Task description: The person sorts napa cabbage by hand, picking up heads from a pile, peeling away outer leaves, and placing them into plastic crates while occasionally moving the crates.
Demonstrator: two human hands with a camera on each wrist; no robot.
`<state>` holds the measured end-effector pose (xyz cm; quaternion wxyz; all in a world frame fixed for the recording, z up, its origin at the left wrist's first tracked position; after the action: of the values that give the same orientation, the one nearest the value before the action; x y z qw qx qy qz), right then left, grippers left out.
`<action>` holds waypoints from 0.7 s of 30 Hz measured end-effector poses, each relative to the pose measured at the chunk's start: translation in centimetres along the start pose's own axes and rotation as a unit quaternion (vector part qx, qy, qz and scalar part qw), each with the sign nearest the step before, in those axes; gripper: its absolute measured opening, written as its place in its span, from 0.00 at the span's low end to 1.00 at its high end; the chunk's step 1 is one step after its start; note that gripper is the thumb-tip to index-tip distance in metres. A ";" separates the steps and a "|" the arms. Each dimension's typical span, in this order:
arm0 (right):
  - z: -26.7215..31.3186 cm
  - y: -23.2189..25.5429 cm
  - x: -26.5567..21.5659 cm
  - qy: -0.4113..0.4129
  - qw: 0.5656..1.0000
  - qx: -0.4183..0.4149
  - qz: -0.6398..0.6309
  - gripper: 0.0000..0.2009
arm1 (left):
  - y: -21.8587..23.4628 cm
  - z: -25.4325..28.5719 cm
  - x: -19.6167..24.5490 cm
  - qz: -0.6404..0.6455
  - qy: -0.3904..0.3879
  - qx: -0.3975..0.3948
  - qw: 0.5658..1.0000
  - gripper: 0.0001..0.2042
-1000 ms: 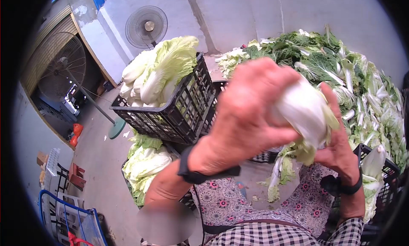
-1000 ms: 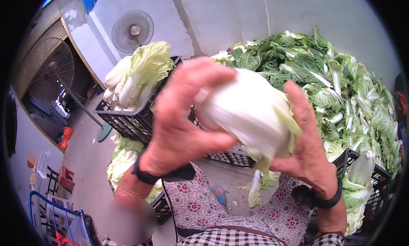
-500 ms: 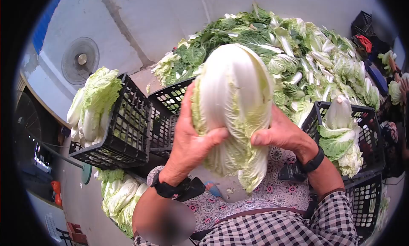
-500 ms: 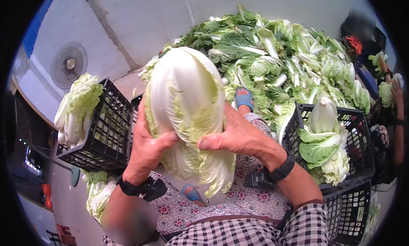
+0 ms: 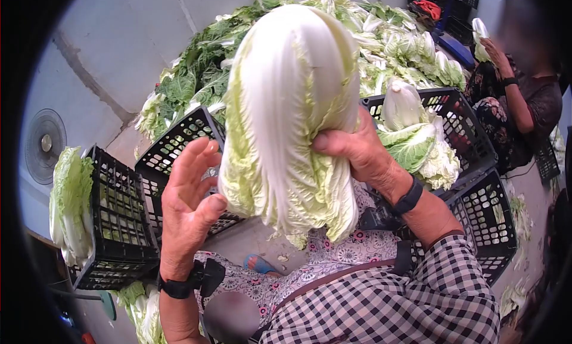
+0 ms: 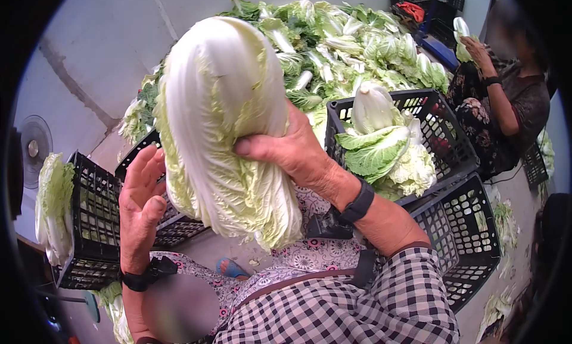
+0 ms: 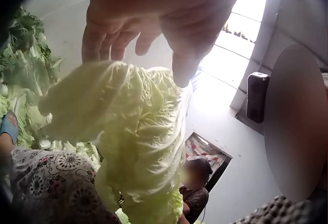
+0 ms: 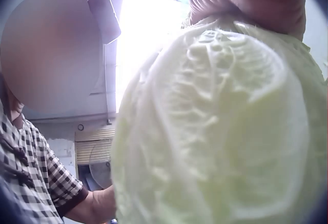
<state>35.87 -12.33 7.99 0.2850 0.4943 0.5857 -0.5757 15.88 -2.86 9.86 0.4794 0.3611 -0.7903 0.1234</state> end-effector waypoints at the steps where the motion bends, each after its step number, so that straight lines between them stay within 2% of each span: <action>1: 0.6 1.3 -0.3 -0.003 1.000 0.007 0.000 0.27 | 0.6 0.3 -0.2 -0.014 0.013 -0.006 1.000 0.37; 4: 2.8 5.0 -2.2 0.026 0.996 0.082 0.004 0.23 | 2.2 1.2 -0.3 -0.022 0.031 -0.004 0.999 0.25; 7: 5.4 8.8 -4.1 0.062 0.985 0.160 -0.009 0.25 | 3.9 2.0 -0.5 -0.037 0.016 0.002 0.999 0.23; 10: 7.9 11.8 -5.9 0.072 0.978 0.188 -0.053 0.26 | 5.5 2.9 -1.0 -0.048 0.026 0.019 0.998 0.23; 12: 9.5 15.0 -7.0 0.083 0.970 0.226 -0.034 0.24 | 6.3 3.4 -1.4 -0.048 0.035 0.031 0.998 0.23; 14: 11.1 18.8 -7.4 0.026 0.968 0.245 -0.037 0.23 | 7.2 4.1 -2.0 -0.053 0.047 0.049 0.996 0.23; 16: 12.2 21.5 -6.8 -0.023 0.962 0.250 -0.109 0.23 | 7.7 4.5 -2.5 -0.053 0.055 0.058 0.995 0.24; 21: 14.1 27.6 -4.1 -0.045 0.934 0.309 -0.177 0.23 | 8.3 5.1 -3.8 -0.040 0.081 0.048 0.995 0.24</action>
<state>59.01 -31.05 -1.59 0.0379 0.4204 0.4435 -0.7906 7.83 1.93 5.27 0.5286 0.4037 -0.7270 0.1704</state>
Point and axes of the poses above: each hand's wrist, its own z-axis away from the middle knuckle, its own y-axis out of the back of the hand, x = y × z, the point moved 7 cm from there along -z, towards the middle knuckle, and after that the axes turned 13 degrees about -y, right-handed, at the moved point
